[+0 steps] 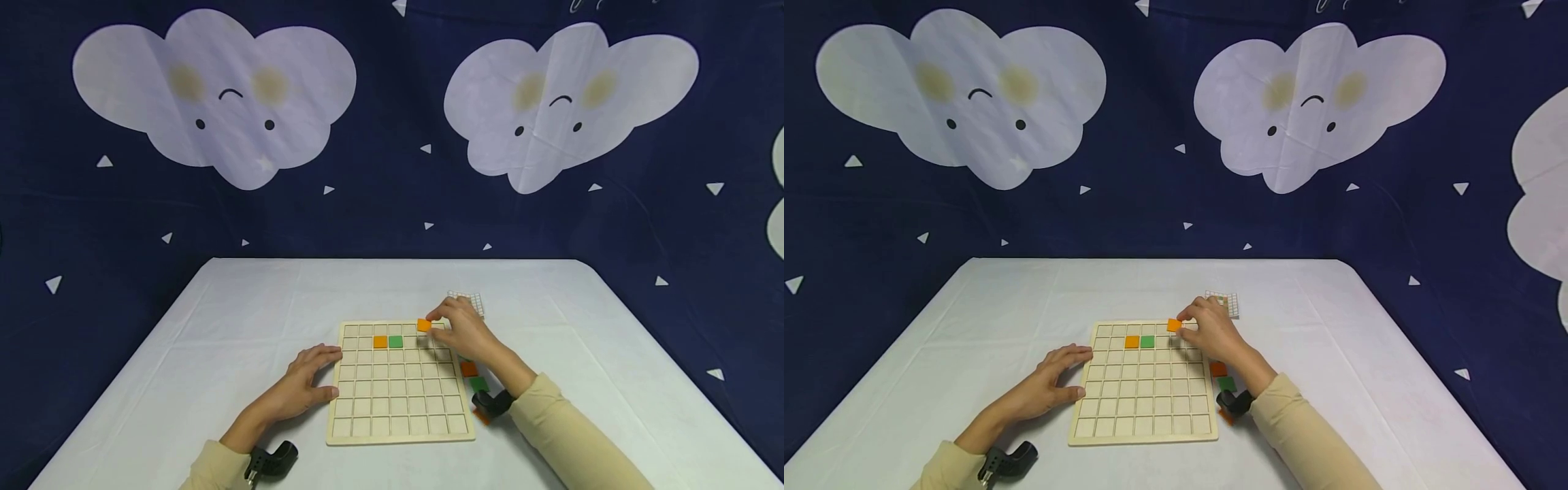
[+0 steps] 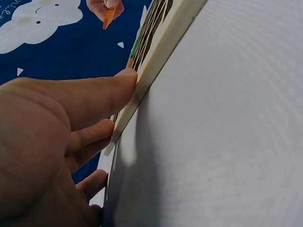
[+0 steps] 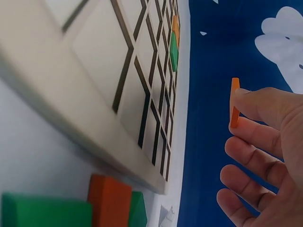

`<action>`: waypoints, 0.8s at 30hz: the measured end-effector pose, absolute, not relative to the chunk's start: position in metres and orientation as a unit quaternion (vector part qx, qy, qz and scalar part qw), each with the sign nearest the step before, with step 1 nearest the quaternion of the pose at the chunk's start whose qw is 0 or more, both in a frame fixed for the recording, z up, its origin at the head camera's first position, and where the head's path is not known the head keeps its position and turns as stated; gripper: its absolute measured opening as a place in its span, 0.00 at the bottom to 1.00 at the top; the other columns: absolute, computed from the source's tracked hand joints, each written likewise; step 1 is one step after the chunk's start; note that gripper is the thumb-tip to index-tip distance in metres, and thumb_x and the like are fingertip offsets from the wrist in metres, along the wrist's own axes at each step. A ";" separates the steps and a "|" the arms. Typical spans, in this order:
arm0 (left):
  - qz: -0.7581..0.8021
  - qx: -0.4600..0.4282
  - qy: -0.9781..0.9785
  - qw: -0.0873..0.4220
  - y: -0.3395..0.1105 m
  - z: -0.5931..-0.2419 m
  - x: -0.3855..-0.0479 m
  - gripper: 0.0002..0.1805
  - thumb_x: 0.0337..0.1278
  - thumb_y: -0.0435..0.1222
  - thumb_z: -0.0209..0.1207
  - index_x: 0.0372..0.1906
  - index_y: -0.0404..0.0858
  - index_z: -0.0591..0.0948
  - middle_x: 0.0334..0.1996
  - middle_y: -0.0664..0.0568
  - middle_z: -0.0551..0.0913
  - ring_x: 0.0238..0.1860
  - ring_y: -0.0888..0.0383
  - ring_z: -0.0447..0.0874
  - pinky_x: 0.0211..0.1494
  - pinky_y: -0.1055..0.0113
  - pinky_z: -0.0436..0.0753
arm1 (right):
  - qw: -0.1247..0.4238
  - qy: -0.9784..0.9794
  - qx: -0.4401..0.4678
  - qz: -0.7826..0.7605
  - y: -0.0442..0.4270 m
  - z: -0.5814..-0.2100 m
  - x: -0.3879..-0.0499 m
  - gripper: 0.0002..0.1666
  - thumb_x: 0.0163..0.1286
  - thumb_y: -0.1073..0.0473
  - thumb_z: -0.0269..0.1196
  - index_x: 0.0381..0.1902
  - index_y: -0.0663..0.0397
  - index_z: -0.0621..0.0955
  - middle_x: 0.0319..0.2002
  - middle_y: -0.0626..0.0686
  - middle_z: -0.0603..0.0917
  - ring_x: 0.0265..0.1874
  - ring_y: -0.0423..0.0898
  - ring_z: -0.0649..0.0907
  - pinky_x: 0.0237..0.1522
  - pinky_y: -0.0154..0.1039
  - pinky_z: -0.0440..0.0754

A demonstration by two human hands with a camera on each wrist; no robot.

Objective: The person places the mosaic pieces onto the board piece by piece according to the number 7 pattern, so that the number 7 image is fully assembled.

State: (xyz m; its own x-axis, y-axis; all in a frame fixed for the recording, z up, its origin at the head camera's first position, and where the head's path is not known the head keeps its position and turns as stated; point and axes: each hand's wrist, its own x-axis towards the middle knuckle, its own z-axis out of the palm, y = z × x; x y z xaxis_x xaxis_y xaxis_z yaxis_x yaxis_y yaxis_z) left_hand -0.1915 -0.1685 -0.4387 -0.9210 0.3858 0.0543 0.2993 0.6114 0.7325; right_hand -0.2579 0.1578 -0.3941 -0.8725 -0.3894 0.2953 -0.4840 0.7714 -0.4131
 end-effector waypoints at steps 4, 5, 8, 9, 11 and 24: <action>0.398 0.194 0.895 0.054 -0.169 -0.439 -0.192 0.34 0.50 0.40 0.66 0.64 0.38 0.70 0.69 0.48 0.64 0.73 0.42 0.48 0.69 0.35 0.48 | 0.097 -0.937 0.236 0.238 0.153 -0.395 -0.260 0.13 0.58 0.56 0.67 0.42 0.50 0.85 0.39 0.47 0.80 0.41 0.46 0.73 0.47 0.45 0.70; 0.399 0.196 0.894 0.053 -0.169 -0.439 -0.192 0.34 0.50 0.39 0.66 0.64 0.38 0.70 0.69 0.48 0.64 0.73 0.42 0.48 0.69 0.35 0.48 | 0.096 -0.937 0.236 0.237 0.152 -0.395 -0.260 0.13 0.58 0.56 0.67 0.42 0.50 0.85 0.39 0.47 0.80 0.41 0.46 0.73 0.47 0.46 0.70; 0.399 0.200 0.893 0.051 -0.169 -0.440 -0.192 0.33 0.50 0.39 0.66 0.64 0.38 0.70 0.68 0.48 0.64 0.72 0.41 0.49 0.69 0.36 0.48 | 0.088 -0.939 0.234 0.236 0.148 -0.396 -0.261 0.13 0.58 0.55 0.67 0.42 0.50 0.85 0.39 0.47 0.80 0.41 0.46 0.73 0.47 0.47 0.71; 0.400 0.202 0.893 0.050 -0.169 -0.440 -0.192 0.33 0.50 0.38 0.66 0.64 0.38 0.71 0.68 0.48 0.64 0.72 0.41 0.49 0.69 0.36 0.48 | 0.084 -0.939 0.234 0.237 0.147 -0.396 -0.261 0.14 0.58 0.55 0.67 0.42 0.50 0.85 0.39 0.47 0.80 0.41 0.46 0.73 0.47 0.46 0.71; 0.401 0.205 0.892 0.049 -0.170 -0.440 -0.192 0.33 0.50 0.38 0.66 0.64 0.37 0.71 0.68 0.47 0.64 0.72 0.41 0.49 0.69 0.36 0.49 | 0.079 -0.939 0.236 0.238 0.146 -0.397 -0.261 0.14 0.59 0.55 0.67 0.43 0.50 0.84 0.40 0.47 0.80 0.40 0.45 0.73 0.46 0.44 0.72; 0.404 0.208 0.889 0.049 -0.170 -0.441 -0.193 0.34 0.50 0.38 0.66 0.64 0.37 0.70 0.68 0.47 0.64 0.72 0.41 0.50 0.68 0.37 0.48 | 0.074 -0.938 0.251 0.228 0.135 -0.400 -0.263 0.13 0.58 0.57 0.67 0.42 0.52 0.84 0.40 0.48 0.81 0.38 0.44 0.72 0.44 0.41 0.71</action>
